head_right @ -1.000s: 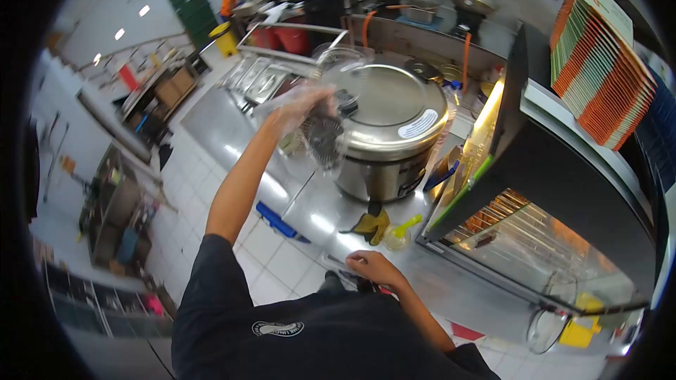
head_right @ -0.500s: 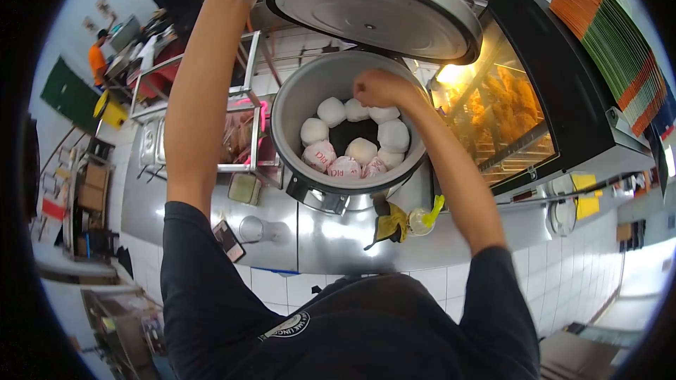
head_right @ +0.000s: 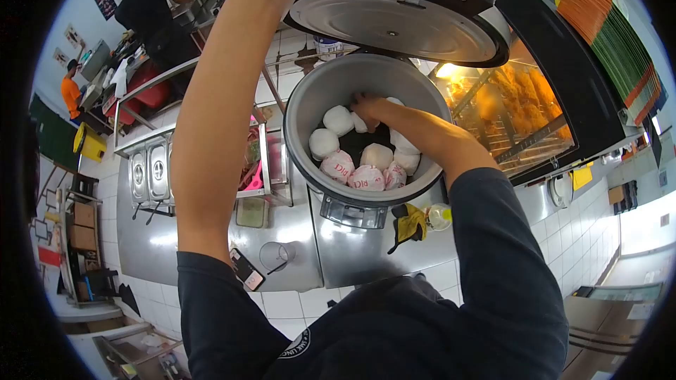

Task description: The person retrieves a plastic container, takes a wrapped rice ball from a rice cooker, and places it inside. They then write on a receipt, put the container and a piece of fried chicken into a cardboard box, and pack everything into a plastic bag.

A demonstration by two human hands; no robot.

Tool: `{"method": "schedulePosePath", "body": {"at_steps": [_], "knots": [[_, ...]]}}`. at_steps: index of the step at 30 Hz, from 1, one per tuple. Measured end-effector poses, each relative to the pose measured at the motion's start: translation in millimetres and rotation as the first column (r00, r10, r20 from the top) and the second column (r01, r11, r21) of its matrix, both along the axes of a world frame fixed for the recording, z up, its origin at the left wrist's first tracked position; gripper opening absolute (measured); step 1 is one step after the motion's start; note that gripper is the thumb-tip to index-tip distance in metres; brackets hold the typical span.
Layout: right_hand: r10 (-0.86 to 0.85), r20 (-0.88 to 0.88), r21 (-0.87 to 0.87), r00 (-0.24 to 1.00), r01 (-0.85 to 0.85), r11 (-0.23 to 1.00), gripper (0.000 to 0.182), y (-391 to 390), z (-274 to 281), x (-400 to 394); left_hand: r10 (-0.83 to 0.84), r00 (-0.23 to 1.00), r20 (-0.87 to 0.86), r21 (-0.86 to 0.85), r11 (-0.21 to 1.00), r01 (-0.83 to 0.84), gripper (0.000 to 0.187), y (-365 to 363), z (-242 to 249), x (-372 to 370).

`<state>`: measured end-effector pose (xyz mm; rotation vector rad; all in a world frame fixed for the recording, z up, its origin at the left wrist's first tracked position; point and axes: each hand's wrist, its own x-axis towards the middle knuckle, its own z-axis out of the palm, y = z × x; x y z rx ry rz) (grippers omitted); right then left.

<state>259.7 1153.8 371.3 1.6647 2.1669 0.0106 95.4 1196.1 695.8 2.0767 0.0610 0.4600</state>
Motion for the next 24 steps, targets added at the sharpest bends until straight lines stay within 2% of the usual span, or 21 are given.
{"method": "schedulePosePath", "body": {"at_steps": [3, 6, 7, 8, 9, 11, 12, 13, 14, 16, 17, 19, 21, 22, 24], "knots": [[-0.07, -0.138, -0.116, 0.988, 0.054, 0.992, 0.093, -9.6, 32.8, -13.3, 0.003, 0.998, 0.066, -0.025, 1.0, -0.002, 0.052, -11.1, 3.7, -8.6], [-0.201, -0.316, -0.112, 0.927, 0.173, 0.978, 0.087, -73.5, 127.8, -61.6, -0.002, 0.986, 0.164, -0.064, 0.998, 0.013, 0.052, -33.3, 14.3, -24.7], [-0.257, -0.433, -0.151, 0.864, 0.211, 0.966, 0.088, -108.0, 167.2, -77.1, -0.004, 0.981, 0.194, -0.075, 0.997, 0.019, 0.052, -43.2, 16.7, -30.9], [-0.306, -0.538, -0.187, 0.785, 0.242, 0.952, 0.088, -143.2, 190.8, -88.9, 0.002, 0.975, 0.223, -0.083, 0.996, 0.017, 0.052, -56.5, 17.7, -39.4], [-0.144, -0.717, -0.082, 0.682, 0.124, 0.989, 0.089, -183.5, 187.8, -85.6, 0.01, 0.97, 0.245, -0.08, 0.997, 0.01, 0.052, -71.2, 17.3, -47.8], [-0.28, -0.828, -0.25, 0.485, 0.128, 0.96, 0.095, -262.8, 221.1, -101.7, 0.073, 0.966, 0.249, -0.046, 0.997, -0.063, 0.053, -101.9, 8.2, -63.3], [-0.139, -0.941, -0.132, 0.309, 0.044, 0.99, 0.087, -295.8, 195.3, -94.8, 0.125, 0.963, 0.238, -0.011, 0.992, -0.126, 0.048, -120.7, -5.3, -71.3], [-0.189, -0.977, -0.185, 0.097, 0.045, 0.982, 0.087, -326.2, 179.9, -95.7, 0.178, 0.958, 0.227, 0.025, 0.982, -0.188, 0.044, -139.3, -18.8, -78.9], [-0.284, -0.953, -0.291, -0.101, 0.062, 0.955, 0.088, -352.4, 156.5, -93.1, 0.23, 0.949, 0.215, 0.059, 0.967, -0.248, 0.042, -157.7, -32.5, -86.3], [-0.395, -0.779, -0.493, -0.487, 0.086, 0.866, 0.091, -401.7, 122.1, -88.1, 0.346, 0.926, 0.149, -0.042, 0.938, -0.343, 0.046, -196.6, -71.0, -103.5], [-0.389, -0.659, -0.573, -0.643, 0.095, 0.814, 0.093, -421.7, 113.3, -84.7, 0.388, 0.914, 0.117, -0.098, 0.92, -0.379, 0.048, -210.0, -94.5, -109.0], [-0.26, -0.363, -0.567, -0.895, -0.009, 0.824, 0.088, -461.4, 110.5, -71.8, 0.543, 0.84, -0.009, -0.112, 0.834, -0.54, 0.055, -248.2, -123.9, -112.3], [-0.193, -0.001, -0.507, -0.981, -0.166, 0.846, 0.083, -493.3, 127.7, -44.6, 0.6, 0.791, 0.118, -0.105, 0.8, -0.591, 0.056, -287.7, -141.0, -113.9], [-0.148, -0.074, -0.479, -0.986, -0.095, 0.873, 0.072, -513.3, 135.1, -32.0, 0.613, 0.776, 0.147, -0.166, 0.789, -0.592, 0.054, -311.1, -143.8, -100.1], [-0.062, -0.335, -0.459, -0.94, 0.105, 0.882, 0.07, -546.6, 141.1, -13.8, 0.653, 0.73, 0.2, -0.289, 0.752, -0.593, 0.051, -371.5, -144.5, -70.7]]}}
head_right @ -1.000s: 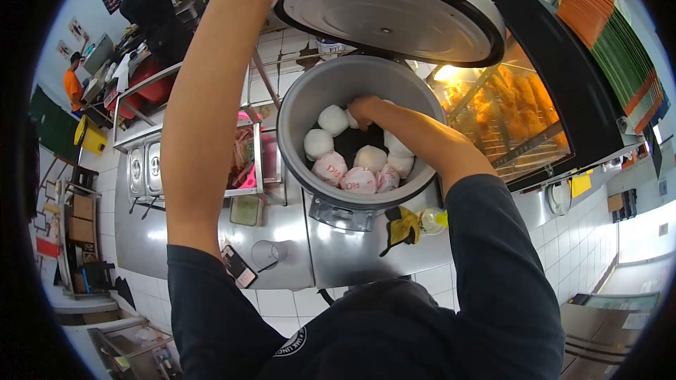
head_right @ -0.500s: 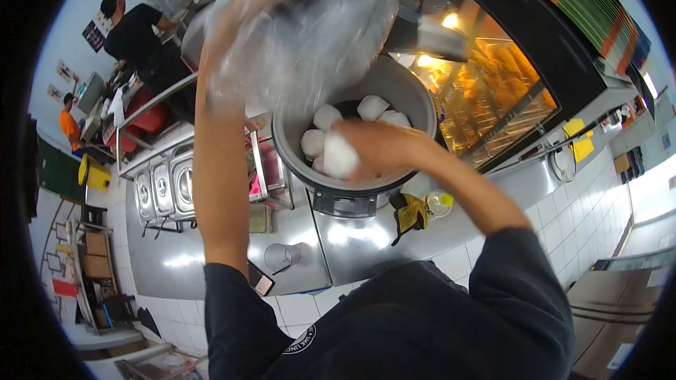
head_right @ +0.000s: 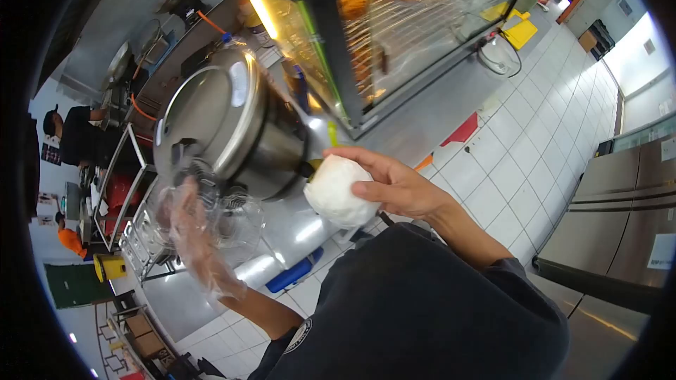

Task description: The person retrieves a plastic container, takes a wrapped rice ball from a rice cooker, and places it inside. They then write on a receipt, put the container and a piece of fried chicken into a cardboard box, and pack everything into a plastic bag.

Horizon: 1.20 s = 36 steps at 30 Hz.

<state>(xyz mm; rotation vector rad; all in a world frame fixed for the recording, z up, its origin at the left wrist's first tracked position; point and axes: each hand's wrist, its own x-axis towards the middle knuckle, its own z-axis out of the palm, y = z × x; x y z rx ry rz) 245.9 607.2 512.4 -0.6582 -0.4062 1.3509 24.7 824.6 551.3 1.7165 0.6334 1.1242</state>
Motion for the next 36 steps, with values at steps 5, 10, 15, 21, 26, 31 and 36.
{"method": "schedulePosePath", "body": {"at_steps": [5, 10, 15, 21, 26, 31, 36], "knots": [[-0.103, 0.517, -0.017, 0.85, 0.13, 0.991, 0.082, -104.4, 8.0, 67.8, -0.408, 0.913, 0.024, -0.609, 0.718, 0.337, 0.062, -167.6, -43.7, 133.6], [-0.076, 0.923, -0.158, 0.376, 0.552, 0.819, 0.056, -239.1, -20.1, 126.9, -0.472, 0.745, 0.471, -0.785, 0.16, 0.598, 0.069, -286.3, -94.0, 258.9], [-0.006, 0.864, -0.39, 0.503, 0.677, 0.624, 0.058, -339.8, -11.2, 160.0, -0.508, 0.674, 0.536, -0.794, -0.034, 0.607, 0.071, -376.2, -117.5, 355.4], [-0.257, 0.901, -0.208, 0.349, 0.868, 0.451, 0.054, -405.4, -98.4, 226.7, -0.606, 0.525, 0.597, -0.785, -0.309, 0.536, 0.064, -458.9, -166.7, 439.0], [0.11, 0.964, -0.266, 0.243, 0.896, 0.355, 0.056, -462.3, -115.8, 317.1, -0.678, 0.586, 0.443, -0.896, -0.31, 0.318, 0.048, -533.2, -204.8, 534.8], [0.554, 0.824, -0.284, 0.121, 0.933, 0.22, 0.045, -529.7, -52.4, 423.9, -0.764, 0.366, 0.531, -0.835, -0.401, 0.376, 0.042, -600.7, -198.7, 660.5], [0.108, 0.978, -0.173, 0.178, 0.983, -0.053, 0.052, -621.5, -36.5, 575.7, -0.921, -0.069, 0.384, -0.788, -0.366, 0.495, 0.059, -647.9, -192.3, 798.2]]}}
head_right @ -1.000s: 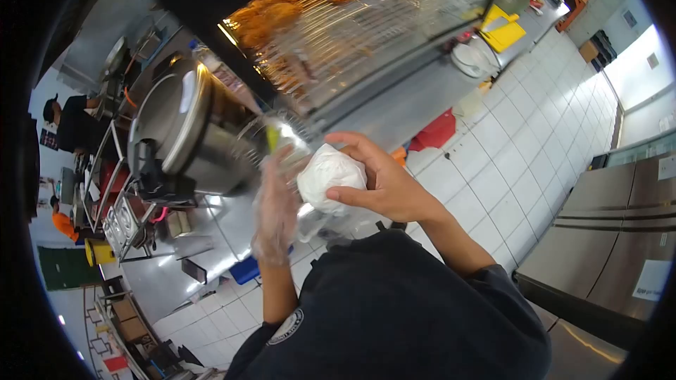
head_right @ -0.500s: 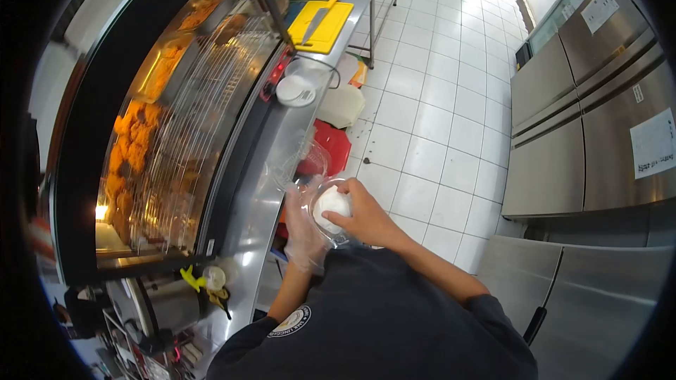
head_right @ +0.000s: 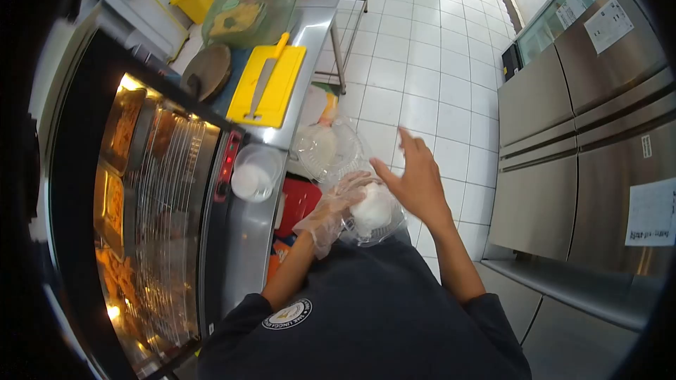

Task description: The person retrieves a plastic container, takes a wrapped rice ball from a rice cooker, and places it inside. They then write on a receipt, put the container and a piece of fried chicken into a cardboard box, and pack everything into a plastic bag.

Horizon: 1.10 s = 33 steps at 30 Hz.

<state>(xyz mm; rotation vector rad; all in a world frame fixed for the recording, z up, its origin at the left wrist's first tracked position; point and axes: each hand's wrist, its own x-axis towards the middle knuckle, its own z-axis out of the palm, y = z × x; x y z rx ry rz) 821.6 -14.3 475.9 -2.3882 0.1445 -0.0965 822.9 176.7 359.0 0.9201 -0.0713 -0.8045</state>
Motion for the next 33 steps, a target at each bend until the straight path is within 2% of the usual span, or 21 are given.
{"method": "schedulePosePath", "body": {"at_steps": [2, 4, 5, 6, 7, 8, 10, 11, 13, 14, 15, 17, 20, 21, 23, 24, 26, 29, 30, 32, 33], "knots": [[-0.105, 0.032, 0.112, 0.994, 0.101, 0.989, 0.05, -25.5, -42.3, 56.5, -0.112, 0.992, -0.063, 0.004, 0.994, 0.112, 0.06, -21.7, 18.8, 39.1], [0.086, -0.193, 0.431, 0.977, 0.006, 0.902, 0.045, -59.1, -58.2, 106.1, -0.156, 0.978, -0.139, -0.021, 0.988, 0.155, 0.061, -54.1, 16.6, 88.2], [0.219, -0.274, 0.582, 0.936, -0.02, 0.813, 0.043, -73.3, -60.5, 133.2, -0.15, 0.968, -0.201, -0.038, 0.989, 0.145, 0.061, -68.7, 7.6, 107.6], [0.235, -0.179, 0.551, 0.955, -0.101, 0.828, 0.037, -82.3, -62.0, 150.5, -0.15, 0.947, -0.283, -0.045, 0.989, 0.143, 0.06, -76.6, 0.8, 115.3], [0.269, -0.094, 0.531, 0.959, -0.18, 0.828, 0.035, -96.2, -61.1, 166.5, -0.107, 0.994, -0.025, -0.013, 0.994, 0.106, 0.06, -88.0, -1.9, 129.2], [0.299, 0.008, 0.496, 0.954, -0.263, 0.827, 0.033, -111.2, -57.8, 182.4, -0.068, 0.965, 0.253, 0.01, 0.998, 0.067, 0.059, -99.9, -0.1, 150.4], [0.378, 0.128, 0.413, 0.917, -0.396, 0.82, 0.027, -141.1, -47.1, 202.7, -0.011, 0.873, 0.487, 0.136, 0.989, -0.063, 0.057, -120.9, -15.4, 162.3], [0.48, 0.193, 0.304, 0.856, -0.517, 0.8, 0.03, -159.8, -57.6, 214.1, 0.023, 0.868, 0.496, 0.245, 0.955, -0.165, 0.057, -129.3, -45.4, 171.3], [0.565, 0.081, 0.358, 0.821, -0.553, 0.752, 0.039, -180.3, -48.4, 239.2, 0.213, 0.966, 0.144, 0.082, 0.971, -0.226, 0.055, -148.3, -39.9, 209.8], [0.617, 0.066, 0.302, 0.784, -0.605, 0.737, 0.043, -189.5, -46.5, 257.1, 0.226, 0.938, -0.261, -0.204, 0.937, -0.283, 0.055, -163.8, -8.9, 232.4], [0.666, 0.051, 0.239, 0.744, -0.657, 0.715, 0.047, -199.0, -44.9, 279.5, 0.087, 0.793, -0.603, -0.437, 0.796, -0.419, 0.055, -176.4, 8.0, 257.8], [0.74, -0.007, 0.184, 0.672, -0.727, 0.662, 0.055, -208.7, -43.4, 324.9, 0.128, 0.841, -0.526, -0.494, 0.758, -0.425, 0.054, -184.5, 6.3, 295.9], [0.805, -0.15, 0.207, 0.573, -0.778, 0.593, 0.071, -212.5, -36.4, 399.6, 0.334, 0.864, -0.377, -0.338, 0.819, -0.464, 0.055, -185.4, -0.5, 352.9], [0.825, -0.143, 0.181, 0.547, -0.805, 0.565, 0.07, -215.4, -37.3, 426.2, 0.411, 0.861, -0.3, -0.252, 0.836, -0.487, 0.055, -187.0, -4.0, 379.2], [0.86, -0.141, 0.126, 0.491, -0.852, 0.507, 0.068, -219.8, -39.0, 479.5, 0.482, 0.822, -0.304, -0.251, 0.792, -0.557, 0.057, -180.2, -22.4, 430.5], [0.806, -0.099, 0.349, 0.584, -0.738, 0.578, 0.062, -216.2, -44.1, 509.5, 0.518, 0.796, -0.313, -0.246, 0.765, -0.595, 0.058, -172.8, -35.7, 454.7], [0.642, -0.123, 0.739, 0.756, -0.362, 0.568, 0.053, -197.9, -68.1, 560.2, 0.625, 0.73, -0.277, -0.203, 0.705, -0.68, 0.062, -153.0, -67.3, 510.1], [0.496, -0.334, 0.76, 0.801, -0.082, 0.645, 0.048, -157.9, -116.3, 639.4, 0.768, 0.621, -0.158, -0.208, 0.589, -0.781, 0.067, -154.0, -71.7, 591.7], [0.501, -0.32, 0.794, 0.804, -0.061, 0.605, 0.044, -146.6, -134.1, 668.6, 0.81, 0.58, -0.09, -0.214, 0.553, -0.805, 0.069, -146.0, -68.2, 619.9], [0.508, -0.309, 0.849, 0.804, -0.008, 0.529, 0.038, -130.8, -171.7, 718.8, 0.822, 0.561, -0.094, -0.198, 0.537, -0.82, 0.073, -129.3, -88.3, 673.5], [0.512, -0.331, 0.843, 0.793, 0.005, 0.537, 0.035, -127.5, -190.4, 737.3, 0.826, 0.552, -0.113, -0.174, 0.53, -0.83, 0.075, -124.9, -103.3, 685.5]]}}
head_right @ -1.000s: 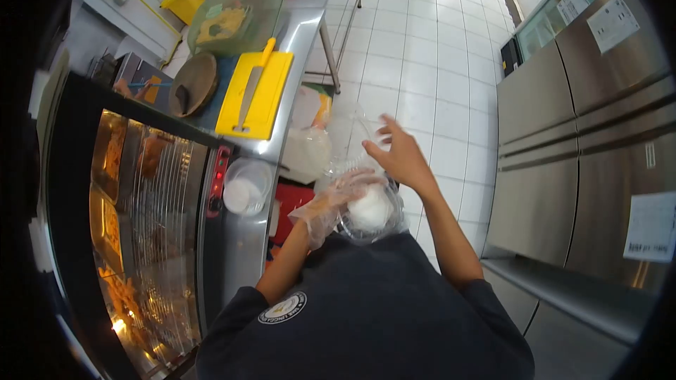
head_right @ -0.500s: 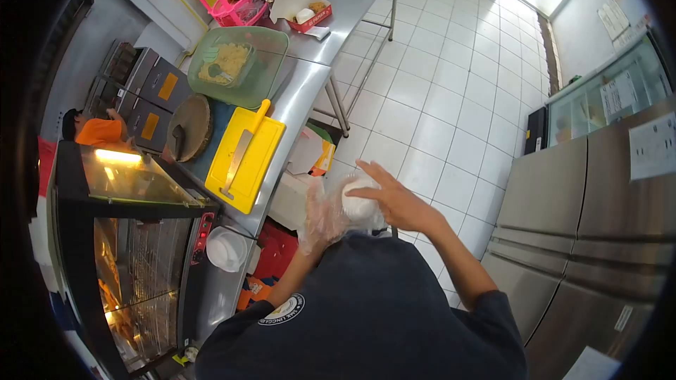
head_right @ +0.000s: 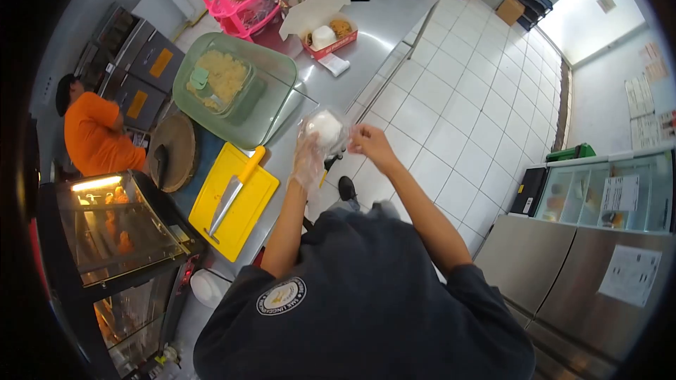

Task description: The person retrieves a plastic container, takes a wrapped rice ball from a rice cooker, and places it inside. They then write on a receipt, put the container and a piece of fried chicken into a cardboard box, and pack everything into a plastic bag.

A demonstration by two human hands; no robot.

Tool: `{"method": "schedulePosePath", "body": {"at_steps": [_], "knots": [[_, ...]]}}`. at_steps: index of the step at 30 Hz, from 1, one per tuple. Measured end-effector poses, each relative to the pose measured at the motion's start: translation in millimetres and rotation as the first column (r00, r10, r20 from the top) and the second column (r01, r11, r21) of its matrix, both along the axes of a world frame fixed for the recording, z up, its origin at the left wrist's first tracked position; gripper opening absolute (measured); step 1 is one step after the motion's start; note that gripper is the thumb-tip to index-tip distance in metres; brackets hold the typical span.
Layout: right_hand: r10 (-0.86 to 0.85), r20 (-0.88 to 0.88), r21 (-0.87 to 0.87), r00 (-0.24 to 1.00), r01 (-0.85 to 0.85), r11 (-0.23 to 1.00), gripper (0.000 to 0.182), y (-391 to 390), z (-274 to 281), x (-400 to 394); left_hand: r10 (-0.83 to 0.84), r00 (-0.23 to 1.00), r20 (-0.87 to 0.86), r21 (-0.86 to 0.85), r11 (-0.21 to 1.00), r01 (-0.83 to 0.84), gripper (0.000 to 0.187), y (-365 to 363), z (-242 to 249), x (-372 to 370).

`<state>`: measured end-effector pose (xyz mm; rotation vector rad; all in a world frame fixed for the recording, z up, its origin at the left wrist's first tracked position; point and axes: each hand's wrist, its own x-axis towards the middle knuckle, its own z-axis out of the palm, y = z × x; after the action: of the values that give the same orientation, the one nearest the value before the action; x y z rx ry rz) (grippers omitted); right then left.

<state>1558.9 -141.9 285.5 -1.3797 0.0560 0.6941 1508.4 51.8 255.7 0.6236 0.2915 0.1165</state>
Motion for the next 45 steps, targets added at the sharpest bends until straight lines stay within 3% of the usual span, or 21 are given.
{"method": "schedulePosePath", "body": {"at_steps": [4, 5, 8, 10, 12, 14, 15, 19, 25, 31, 34, 38, 43, 45], "knots": [[0.033, -0.045, -0.038, 0.998, -0.035, 0.999, 0.022, 22.4, -42.9, 103.4, -0.063, 0.933, -0.355, 0.308, 0.934, 0.18, 0.08, 21.4, -41.2, 75.5], [0.055, -0.077, -0.039, 0.996, -0.059, 0.998, 0.022, 23.8, -48.4, 122.2, -0.067, 0.859, -0.508, 0.424, 0.848, 0.317, 0.087, 27.7, -30.0, 86.6], [0.096, -0.202, -0.087, 0.975, -0.116, 0.989, 0.019, 25.5, -70.7, 168.9, -0.044, 0.756, -0.653, 0.474, 0.756, 0.452, 0.1, 33.5, -37.6, 110.3], [0.189, -0.202, -0.139, 0.961, -0.219, 0.966, 0.017, 29.6, -82.6, 193.9, 0.023, 0.79, -0.613, 0.415, 0.86, 0.297, 0.092, 28.3, -54.8, 120.2], [0.266, -0.29, -0.049, 0.919, -0.292, 0.955, 0.014, 31.0, -85.8, 218.6, 0.1, 0.803, -0.587, 0.346, 0.928, 0.137, 0.084, 16.1, -80.0, 118.9], [0.335, -0.379, 0.057, 0.863, -0.34, 0.939, 0.013, 24.1, -95.2, 227.2, 0.08, 0.81, -0.581, 0.09, 0.995, -0.034, 0.064, -1.3, -104.0, 108.7], [0.373, -0.409, 0.118, 0.833, -0.356, 0.927, 0.012, 21.8, -100.9, 234.2, 0.083, 0.82, -0.567, -0.036, 0.991, -0.125, 0.054, -9.5, -105.6, 107.5], [0.434, -0.507, 0.234, 0.745, -0.365, 0.901, 0.009, 19.8, -108.5, 252.9, 0.177, 0.753, -0.634, -0.134, 0.934, -0.332, 0.02, -31.1, -76.9, 125.4], [0.443, -0.615, 0.277, 0.652, -0.347, 0.896, 0.009, 26.9, -99.3, 282.5, 0.31, 0.654, -0.689, -0.087, 0.862, -0.5, 0.019, -45.5, -93.4, 146.8], [0.434, -0.657, 0.278, 0.616, -0.337, 0.899, 0.007, 28.8, -118.7, 291.2, 0.473, 0.567, -0.674, -0.114, 0.692, -0.713, 0.014, -72.9, -53.1, 175.9], [0.337, -0.698, 0.214, 0.631, -0.266, 0.94, 0.009, 36.9, -115.4, 291.3, 0.547, 0.53, -0.648, -0.17, 0.575, -0.8, 0.008, -81.1, -73.6, 181.3], [0.268, -0.714, 0.189, 0.647, -0.19, 0.963, 0.011, 38.2, -115.5, 287.2, 0.594, 0.532, -0.603, -0.175, 0.553, -0.815, 0.009, -85.8, -90.1, 184.7], [0.314, -0.702, 0.18, 0.639, -0.267, 0.947, 0.013, 42.2, -98.4, 293.8, 0.681, 0.563, -0.467, -0.158, 0.562, -0.812, 0.014, -85.3, -108.4, 173.9], [0.349, -0.674, 0.145, 0.652, -0.346, 0.927, 0.016, 47.0, -86.9, 298.1, 0.687, 0.536, -0.49, -0.038, 0.598, -0.801, 0.015, -86.3, -107.8, 169.7]]}}
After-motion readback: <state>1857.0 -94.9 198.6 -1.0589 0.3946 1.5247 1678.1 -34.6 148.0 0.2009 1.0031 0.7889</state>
